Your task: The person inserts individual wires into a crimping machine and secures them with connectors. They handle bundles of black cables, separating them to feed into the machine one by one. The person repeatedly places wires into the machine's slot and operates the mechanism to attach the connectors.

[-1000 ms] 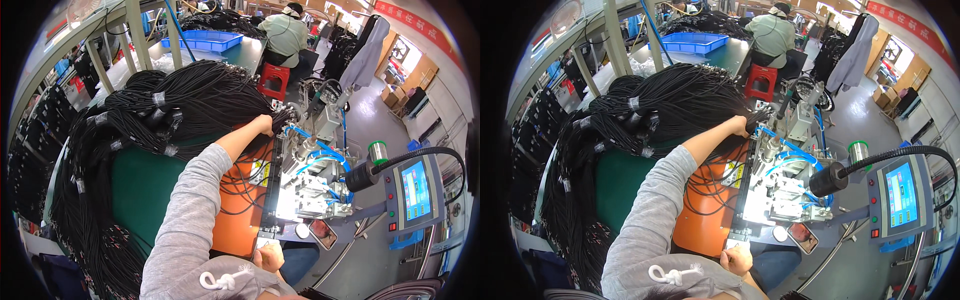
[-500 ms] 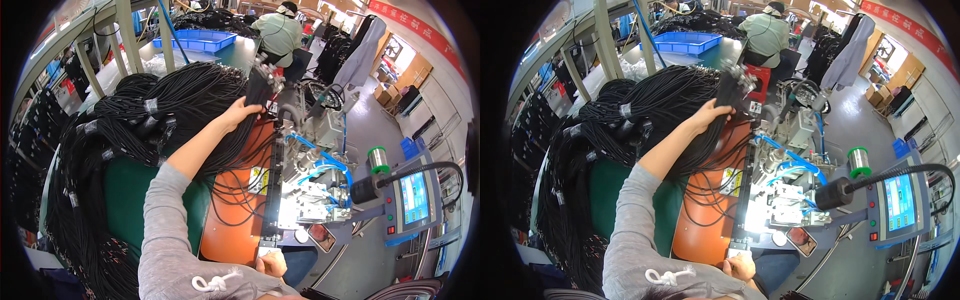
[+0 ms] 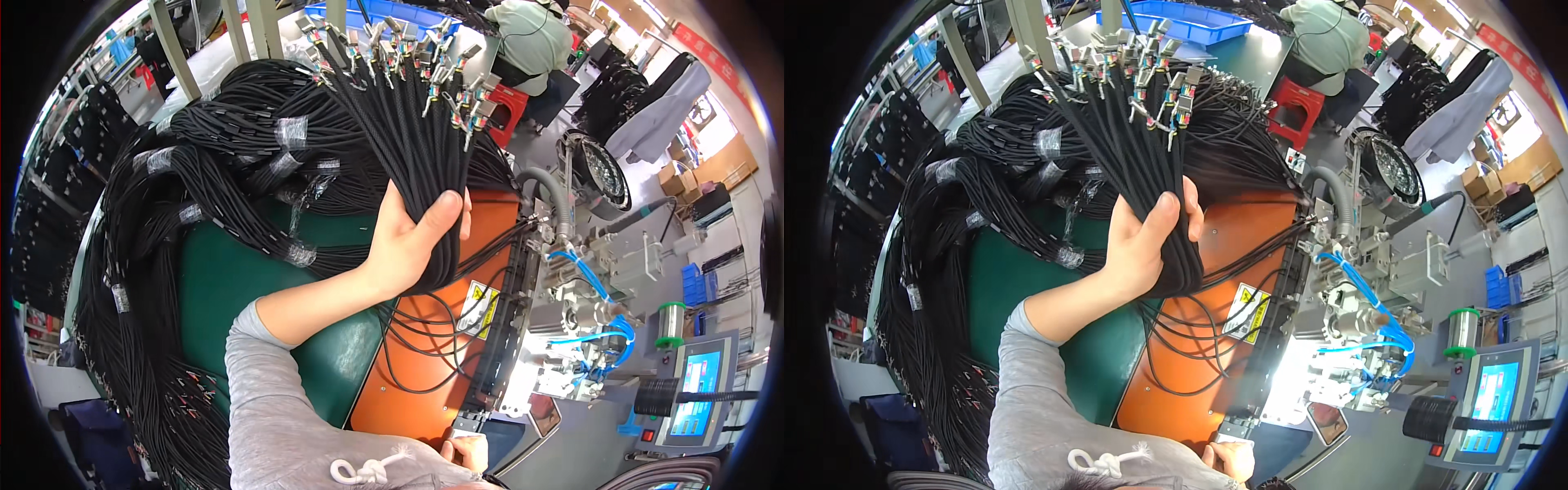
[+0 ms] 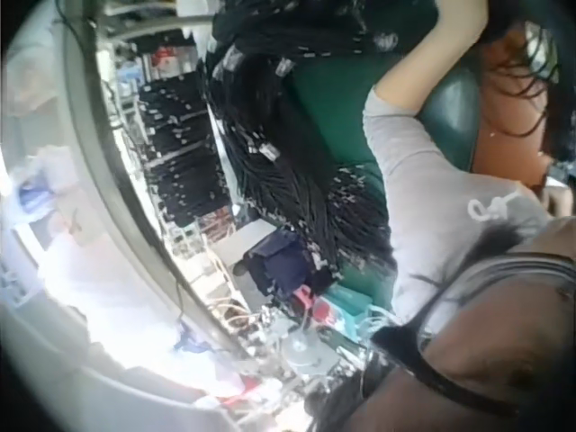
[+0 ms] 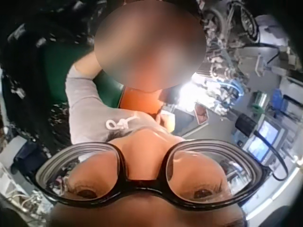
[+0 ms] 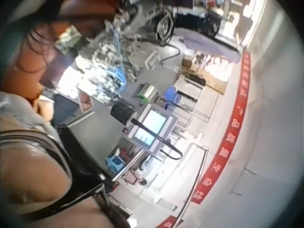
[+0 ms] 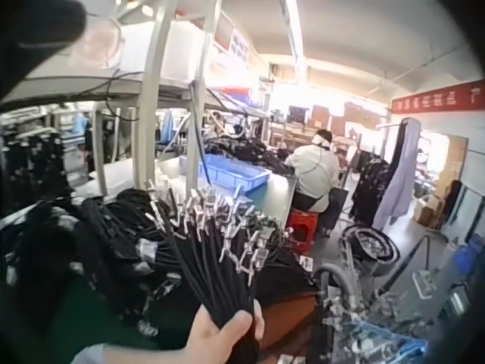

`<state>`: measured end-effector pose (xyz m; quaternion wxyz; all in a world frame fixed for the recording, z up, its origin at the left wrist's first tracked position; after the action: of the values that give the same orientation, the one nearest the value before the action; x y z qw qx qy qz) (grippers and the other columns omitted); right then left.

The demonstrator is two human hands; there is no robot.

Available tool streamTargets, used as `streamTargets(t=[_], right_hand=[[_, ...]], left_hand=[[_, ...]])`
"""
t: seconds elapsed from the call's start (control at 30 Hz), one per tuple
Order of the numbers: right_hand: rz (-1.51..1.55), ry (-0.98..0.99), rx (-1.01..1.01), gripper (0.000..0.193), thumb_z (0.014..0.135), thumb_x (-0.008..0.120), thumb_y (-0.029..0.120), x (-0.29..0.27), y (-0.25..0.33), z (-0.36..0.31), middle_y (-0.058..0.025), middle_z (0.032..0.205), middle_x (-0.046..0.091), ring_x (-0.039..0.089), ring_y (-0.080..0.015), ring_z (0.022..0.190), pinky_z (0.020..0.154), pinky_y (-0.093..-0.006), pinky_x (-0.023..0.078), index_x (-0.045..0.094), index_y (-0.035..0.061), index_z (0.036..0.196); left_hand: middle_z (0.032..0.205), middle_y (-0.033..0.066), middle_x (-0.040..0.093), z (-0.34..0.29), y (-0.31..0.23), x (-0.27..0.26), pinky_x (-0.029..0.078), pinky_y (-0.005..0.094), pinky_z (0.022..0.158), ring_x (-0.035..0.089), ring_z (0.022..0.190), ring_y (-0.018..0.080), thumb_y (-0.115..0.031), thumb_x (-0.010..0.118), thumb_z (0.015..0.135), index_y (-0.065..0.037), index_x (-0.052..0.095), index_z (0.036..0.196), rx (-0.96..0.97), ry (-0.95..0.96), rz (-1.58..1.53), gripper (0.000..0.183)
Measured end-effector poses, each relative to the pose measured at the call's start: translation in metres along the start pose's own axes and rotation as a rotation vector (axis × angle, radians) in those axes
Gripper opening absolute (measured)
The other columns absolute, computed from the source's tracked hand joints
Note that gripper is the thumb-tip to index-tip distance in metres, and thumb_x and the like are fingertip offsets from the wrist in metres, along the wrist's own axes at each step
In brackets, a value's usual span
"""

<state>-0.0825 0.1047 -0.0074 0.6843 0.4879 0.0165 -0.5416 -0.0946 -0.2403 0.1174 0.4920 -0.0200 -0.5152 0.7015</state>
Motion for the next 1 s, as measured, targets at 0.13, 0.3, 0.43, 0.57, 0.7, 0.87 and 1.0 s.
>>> streamTargets(t=[0.13,0.3,0.43,0.57,0.7,0.87,1.0], right_hand=[[0.004,-0.037,0.012,0.005,0.073,0.065,0.001,0.000,-0.009,-0.007,-0.0063,0.054,0.055,0.049,-0.0212,0.044,0.053,-0.0331,0.041,0.062,0.0048,0.072],[0.010,-0.015,0.023,0.004,0.073,0.065,0.002,0.003,-0.019,-0.007,-0.0064,0.054,0.055,0.049,-0.0214,0.044,0.052,-0.0331,0.041,0.062,0.0049,0.071],[0.015,0.017,0.034,0.004,0.073,0.065,0.003,0.004,-0.020,-0.008,-0.0062,0.054,0.054,0.049,-0.0212,0.044,0.052,-0.0330,0.040,0.062,0.0051,0.071],[0.022,0.043,0.043,0.004,0.073,0.065,0.003,0.005,-0.022,-0.008,-0.0061,0.054,0.054,0.049,-0.0211,0.045,0.052,-0.0330,0.040,0.062,0.0052,0.071],[0.024,0.062,0.049,0.004,0.073,0.064,0.004,0.005,-0.023,-0.008,-0.0060,0.054,0.054,0.049,-0.0210,0.045,0.052,-0.0329,0.040,0.061,0.0054,0.071],[0.036,0.081,0.062,0.004,0.074,0.064,0.005,0.006,-0.026,-0.010,-0.0059,0.054,0.054,0.049,-0.0209,0.045,0.052,-0.0328,0.040,0.061,0.0056,0.071],[0.035,0.097,0.070,0.005,0.074,0.064,0.006,0.007,-0.027,-0.009,-0.0058,0.054,0.054,0.049,-0.0207,0.045,0.052,-0.0328,0.040,0.061,0.0057,0.070]], left_hand=[[0.092,0.0071,0.051,-0.004,-0.002,-0.002,0.047,0.0281,0.061,0.055,0.070,0.0147,-0.025,0.050,0.098,0.000,0.048,0.098,0.025,0.026,-0.028,0.025],[0.093,0.0078,0.051,-0.004,-0.002,-0.002,0.047,0.0281,0.061,0.056,0.071,0.0161,-0.027,0.052,0.097,0.001,0.048,0.098,0.043,0.042,-0.047,0.028],[0.092,0.0077,0.051,-0.006,-0.002,-0.001,0.046,0.0281,0.061,0.056,0.071,0.0162,-0.029,0.053,0.097,0.001,0.047,0.097,0.039,0.067,-0.033,0.030],[0.091,0.0079,0.051,-0.008,-0.003,0.002,0.047,0.0285,0.061,0.056,0.071,0.0164,-0.029,0.053,0.096,0.001,0.046,0.099,0.049,0.089,-0.031,0.031],[0.092,0.0087,0.051,-0.010,-0.003,0.003,0.047,0.0291,0.062,0.056,0.072,0.0168,-0.028,0.053,0.096,0.001,0.046,0.100,0.064,0.113,-0.030,0.031],[0.093,0.0097,0.051,-0.013,-0.002,0.006,0.047,0.0300,0.064,0.056,0.073,0.0173,-0.027,0.053,0.096,0.002,0.046,0.102,0.058,0.136,-0.032,0.030],[0.094,0.0097,0.051,-0.014,-0.003,0.007,0.047,0.0303,0.065,0.057,0.074,0.0176,-0.026,0.052,0.097,0.002,0.045,0.103,0.069,0.143,-0.024,0.029]])
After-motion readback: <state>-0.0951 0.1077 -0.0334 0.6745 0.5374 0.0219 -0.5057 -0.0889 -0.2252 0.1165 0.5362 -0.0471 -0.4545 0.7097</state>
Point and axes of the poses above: each hand's wrist, its own z-axis towards the middle knuckle, its own x-axis out of the palm, y = z × x, the point moved 8 cm from there along z, towards the middle knuckle
